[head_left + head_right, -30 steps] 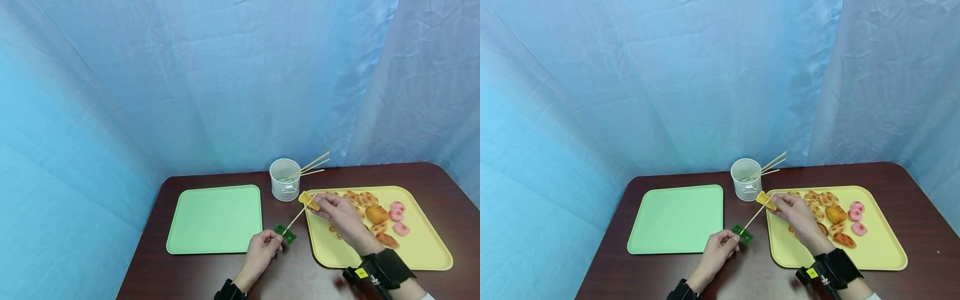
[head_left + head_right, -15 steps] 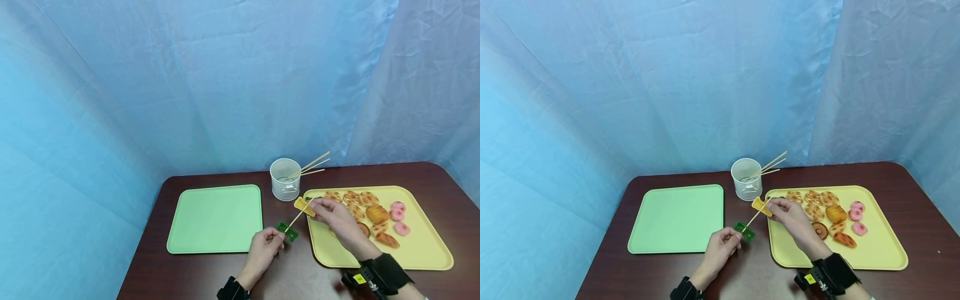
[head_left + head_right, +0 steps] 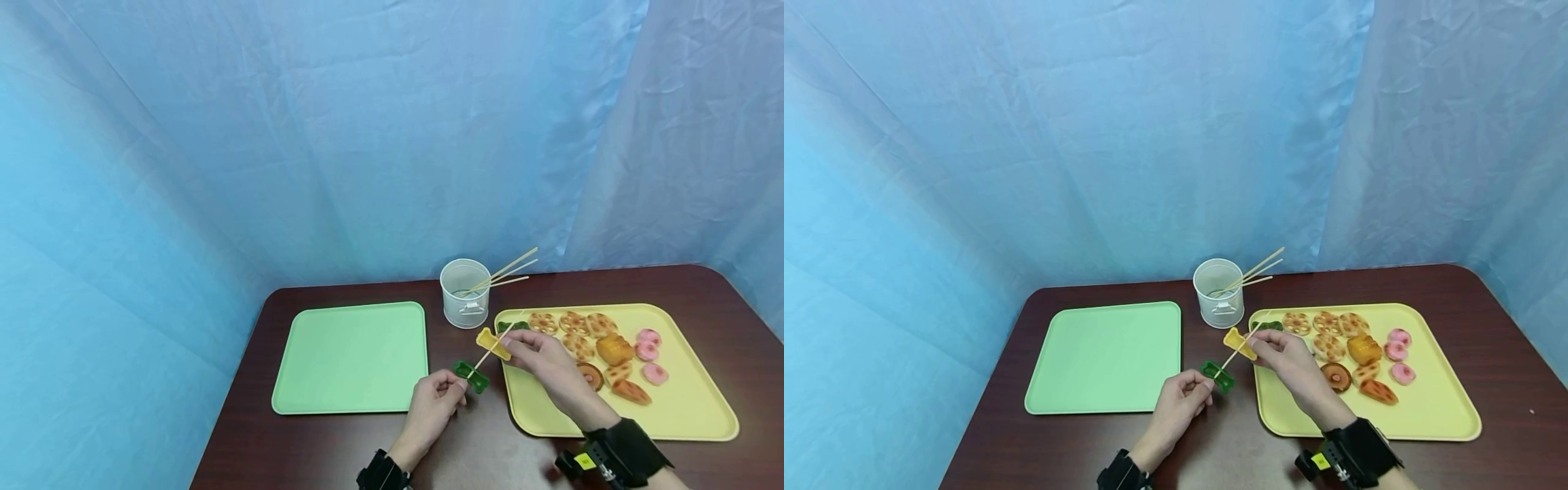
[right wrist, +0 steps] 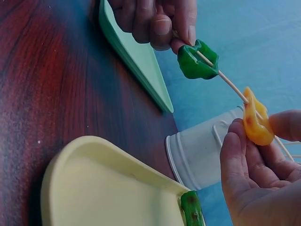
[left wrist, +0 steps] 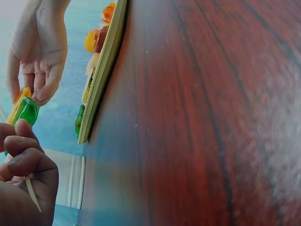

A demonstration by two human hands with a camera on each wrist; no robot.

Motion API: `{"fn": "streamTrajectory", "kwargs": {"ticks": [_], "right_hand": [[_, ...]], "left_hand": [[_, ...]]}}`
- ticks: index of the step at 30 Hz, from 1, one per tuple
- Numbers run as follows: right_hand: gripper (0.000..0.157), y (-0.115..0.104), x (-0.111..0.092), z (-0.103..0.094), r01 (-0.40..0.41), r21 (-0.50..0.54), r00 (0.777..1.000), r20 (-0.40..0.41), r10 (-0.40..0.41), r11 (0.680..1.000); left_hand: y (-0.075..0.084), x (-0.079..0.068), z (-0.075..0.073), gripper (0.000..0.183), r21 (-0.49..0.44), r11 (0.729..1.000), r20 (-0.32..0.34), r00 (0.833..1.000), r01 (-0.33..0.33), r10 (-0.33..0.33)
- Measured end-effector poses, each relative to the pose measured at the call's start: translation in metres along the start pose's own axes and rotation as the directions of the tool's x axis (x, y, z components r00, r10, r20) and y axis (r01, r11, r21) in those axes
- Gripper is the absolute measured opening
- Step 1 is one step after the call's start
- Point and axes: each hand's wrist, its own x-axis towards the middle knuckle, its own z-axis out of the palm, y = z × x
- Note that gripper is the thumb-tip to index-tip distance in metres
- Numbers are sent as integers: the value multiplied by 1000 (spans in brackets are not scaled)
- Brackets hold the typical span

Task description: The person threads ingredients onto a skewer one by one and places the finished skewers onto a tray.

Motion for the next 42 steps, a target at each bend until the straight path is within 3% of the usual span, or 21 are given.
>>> {"fn": "streamTrajectory", "kwargs": {"ticks": [18,26,28,31,34,42], "right_hand": [[33,7,-3,15,-27,-50,999,44,29,998],[41,5,-2,9,37,-80,998,45,-33,996],[40,1,0,2,89,-168,996,16,-87,982],[34,-5,7,-12,182,-373,979,-14,-202,910],[29,-11,15,-25,238,-578,952,-20,-305,780],[20,-14,37,-35,290,-814,903,59,-425,503]], "left_hand": [[-1,5,6,26,-14,1000,1,1000,7,-7],[1,3,3,21,-5,1000,-18,1000,-2,2],[1,2,0,20,19,1000,-28,999,-16,16],[-1,1,-5,21,56,998,-49,998,-38,41],[-3,1,-8,21,72,997,-67,997,-37,41],[-5,1,-9,17,66,998,-86,996,5,1]]}}
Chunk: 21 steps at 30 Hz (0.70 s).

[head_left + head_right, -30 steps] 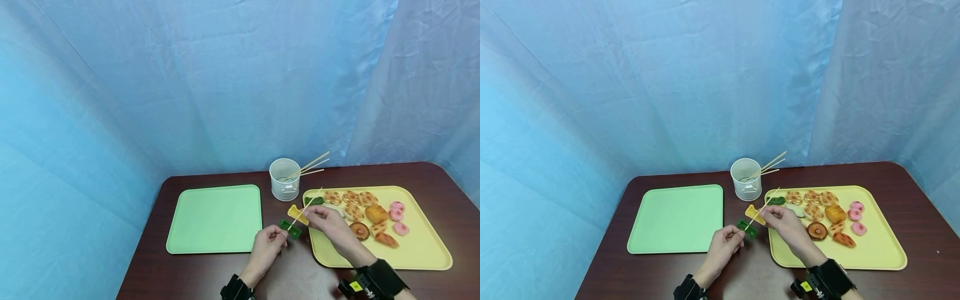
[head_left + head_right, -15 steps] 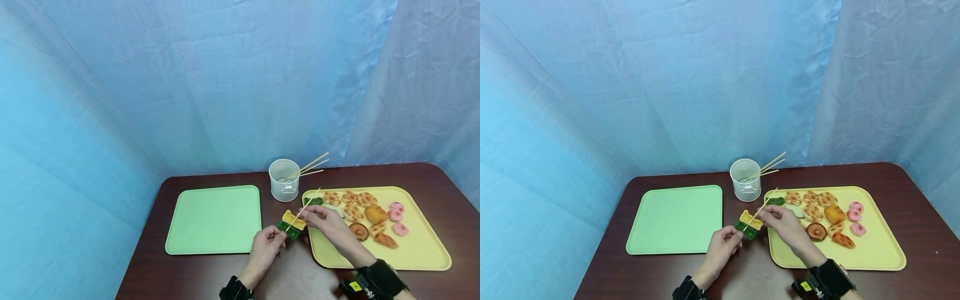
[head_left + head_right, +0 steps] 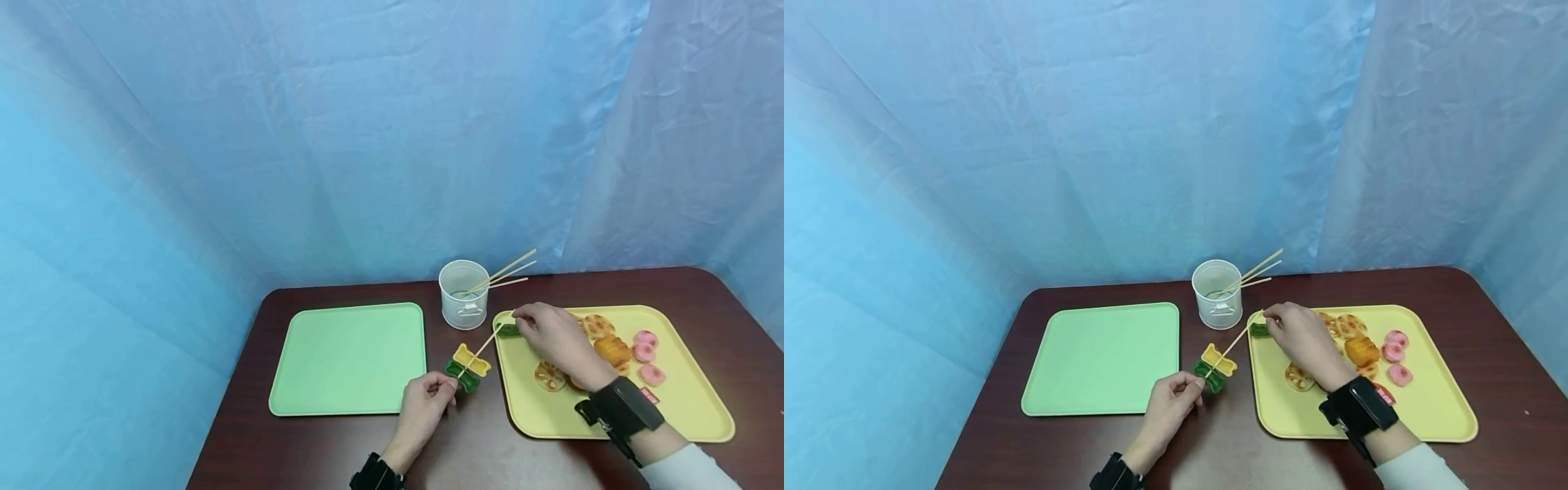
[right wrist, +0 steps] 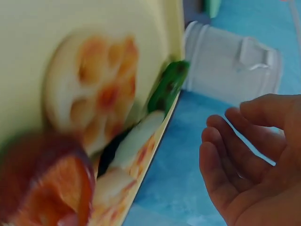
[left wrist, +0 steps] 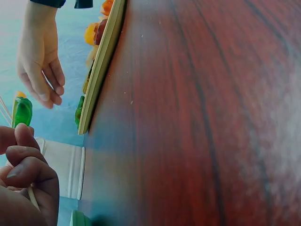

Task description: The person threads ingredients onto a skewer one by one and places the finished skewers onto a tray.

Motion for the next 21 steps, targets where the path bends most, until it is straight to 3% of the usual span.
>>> {"fn": "streamTrajectory", "kwargs": {"ticks": [5,11,17,21], "right_hand": [[16,7,8,7,104,-128,995,22,-102,986],[17,15,12,12,169,-179,984,78,-157,969],[4,18,15,13,184,-201,980,117,-163,962],[4,20,15,15,171,-207,979,148,-142,963]], "left_hand": [[-1,0,1,18,6,1000,-11,1000,0,0],[-1,-2,-1,19,6,1000,-5,1000,1,-1],[-2,-2,-2,22,25,1000,12,1000,0,0],[-2,-1,-2,23,30,1000,18,1000,5,-6]]}}
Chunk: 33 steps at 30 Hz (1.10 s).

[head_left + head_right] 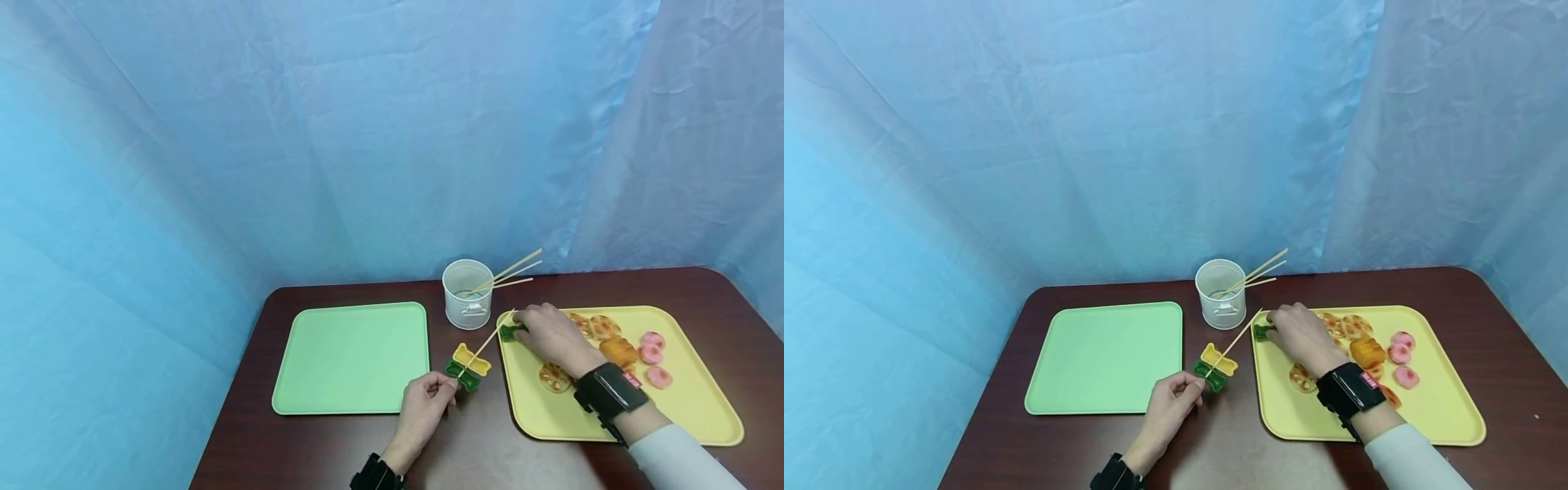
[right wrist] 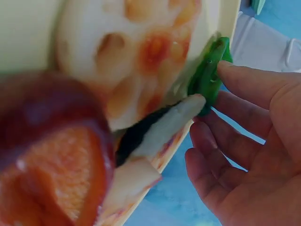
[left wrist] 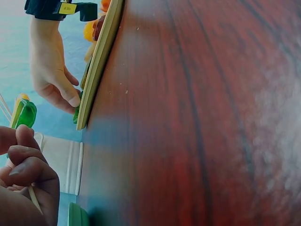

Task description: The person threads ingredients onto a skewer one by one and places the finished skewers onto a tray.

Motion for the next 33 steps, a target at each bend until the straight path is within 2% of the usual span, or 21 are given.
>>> {"fn": "streamTrajectory", "kwargs": {"ticks": [6,15,19,24,29,33], "right_hand": [[12,2,-1,3,-12,-7,1000,27,13,1000],[16,5,-4,1,19,30,998,58,-21,999],[16,6,-6,1,5,47,997,79,-9,999],[6,6,-9,0,-45,108,997,66,38,993],[24,6,-15,-7,-142,188,990,50,135,972],[32,7,-20,-11,-208,255,978,46,203,944]], "left_hand": [[-1,0,0,24,-15,1000,1,1000,-1,1],[1,-2,0,22,-30,1000,0,1000,6,-6],[2,-2,1,20,-46,999,-7,1000,14,-15],[1,-2,3,18,-48,998,-12,999,29,-29],[2,-2,3,19,-50,998,-2,1000,29,-29],[2,-2,2,21,-54,998,15,1000,27,-26]]}}
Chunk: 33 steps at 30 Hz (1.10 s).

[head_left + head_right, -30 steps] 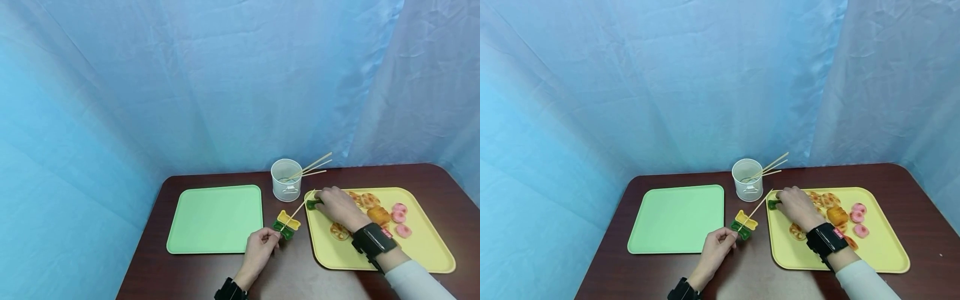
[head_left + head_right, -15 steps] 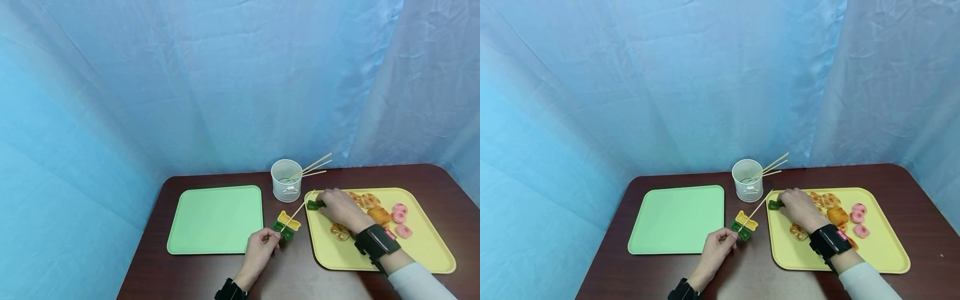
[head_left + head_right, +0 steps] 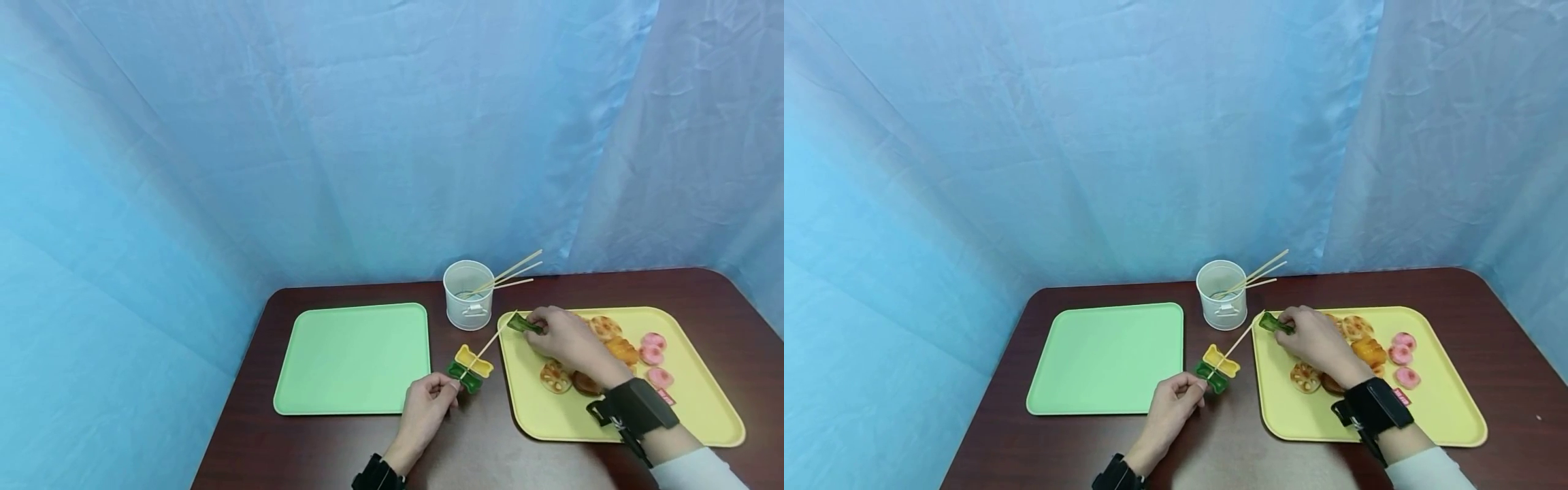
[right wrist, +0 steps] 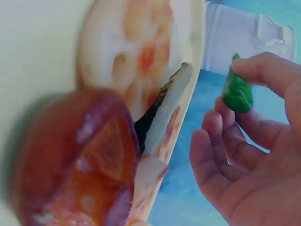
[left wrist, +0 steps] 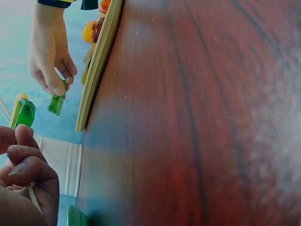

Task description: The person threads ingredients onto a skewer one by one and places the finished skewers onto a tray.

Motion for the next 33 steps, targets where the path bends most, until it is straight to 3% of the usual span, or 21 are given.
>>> {"fn": "streamTrajectory", "kwargs": {"ticks": [5,12,21,33], "right_hand": [[39,-1,-8,-5,-60,90,998,-14,62,994],[48,-6,-18,-11,-75,210,997,-14,79,975],[56,-12,-24,-18,-122,378,992,6,130,918],[57,-20,-24,-22,-160,439,985,11,173,884]], "left_hand": [[0,1,2,22,2,1000,10,1000,-4,4],[-1,1,3,23,1,1000,12,1000,-1,1],[-2,0,3,21,2,1000,7,1000,-12,12],[-2,-1,3,21,9,1000,11,1000,-7,7]]}}
